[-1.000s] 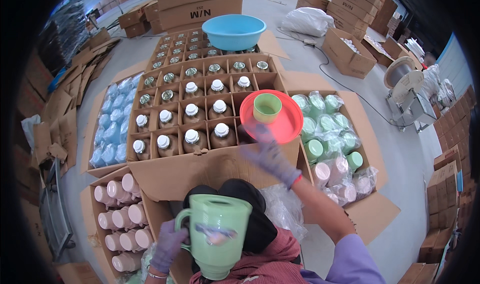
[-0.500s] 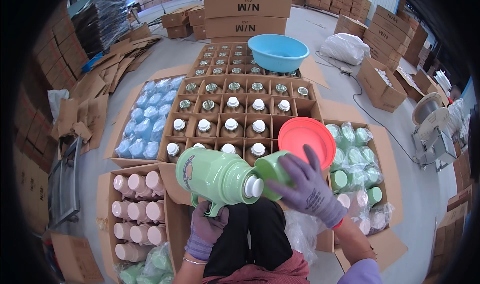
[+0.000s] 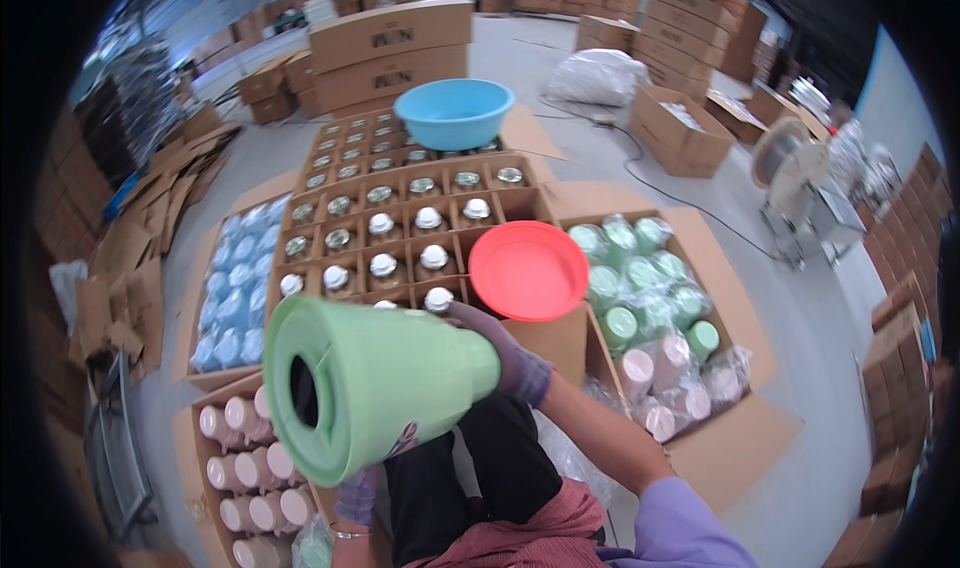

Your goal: The person assembles thermos bottles by inserting metal inner bottles into colored outer shells, screwing on lids, and placing the completed units into plastic bags. The person handles green and pink thermos shells, metal inner bottles, and lids, then bags the finished products.

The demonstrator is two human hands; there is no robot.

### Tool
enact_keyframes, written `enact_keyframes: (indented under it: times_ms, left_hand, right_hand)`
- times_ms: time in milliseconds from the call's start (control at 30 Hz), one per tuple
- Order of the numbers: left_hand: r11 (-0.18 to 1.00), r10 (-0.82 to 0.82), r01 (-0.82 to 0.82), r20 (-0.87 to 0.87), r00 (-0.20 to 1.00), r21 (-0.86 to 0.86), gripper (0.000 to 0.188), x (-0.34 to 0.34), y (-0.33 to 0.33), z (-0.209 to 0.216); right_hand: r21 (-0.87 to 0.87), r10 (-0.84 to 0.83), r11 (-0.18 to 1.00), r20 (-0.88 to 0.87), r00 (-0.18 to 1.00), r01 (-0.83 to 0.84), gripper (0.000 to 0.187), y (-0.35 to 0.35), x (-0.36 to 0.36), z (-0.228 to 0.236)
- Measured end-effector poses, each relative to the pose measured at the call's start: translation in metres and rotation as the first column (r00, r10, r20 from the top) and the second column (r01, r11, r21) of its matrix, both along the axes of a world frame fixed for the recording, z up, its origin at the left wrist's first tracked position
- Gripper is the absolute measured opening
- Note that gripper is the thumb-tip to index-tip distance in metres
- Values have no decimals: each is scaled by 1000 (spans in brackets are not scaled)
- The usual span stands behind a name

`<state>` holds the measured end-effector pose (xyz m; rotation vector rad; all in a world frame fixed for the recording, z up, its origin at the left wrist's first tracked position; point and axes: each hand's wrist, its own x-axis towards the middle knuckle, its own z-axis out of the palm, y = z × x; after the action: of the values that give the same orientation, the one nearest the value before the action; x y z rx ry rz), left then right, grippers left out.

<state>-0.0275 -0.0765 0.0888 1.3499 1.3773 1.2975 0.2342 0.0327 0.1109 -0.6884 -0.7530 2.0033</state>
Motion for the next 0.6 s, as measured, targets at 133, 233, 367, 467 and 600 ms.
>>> enact_keyframes:
  times_ms: [133,233,367,467,600]
  left_hand:
    - [997,-17,29,-171,985,67,33,3,-1,-3]
    - [960,-100,204,-449,888,190,37,-1,-2,-14]
    - [634,-121,683,-825,552,364,41,-33,-22,-51]
    - [643,-370,766,-867,334,21,41,-52,-57,-26]
    - [939,-338,289,-363,868,-184,46,-70,-91,-30]
  right_hand:
    - [-231,175,957,-21,984,-175,64,15,-7,-2]
    - [69,27,996,262,965,-47,51,5,4,-4]
    - [417,-103,903,441,892,-102,32,-39,17,-11]
    - [464,-250,885,551,796,-44,29,-56,85,-23]
    - [356,-808,559,437,395,749,30,-39,223,-89]
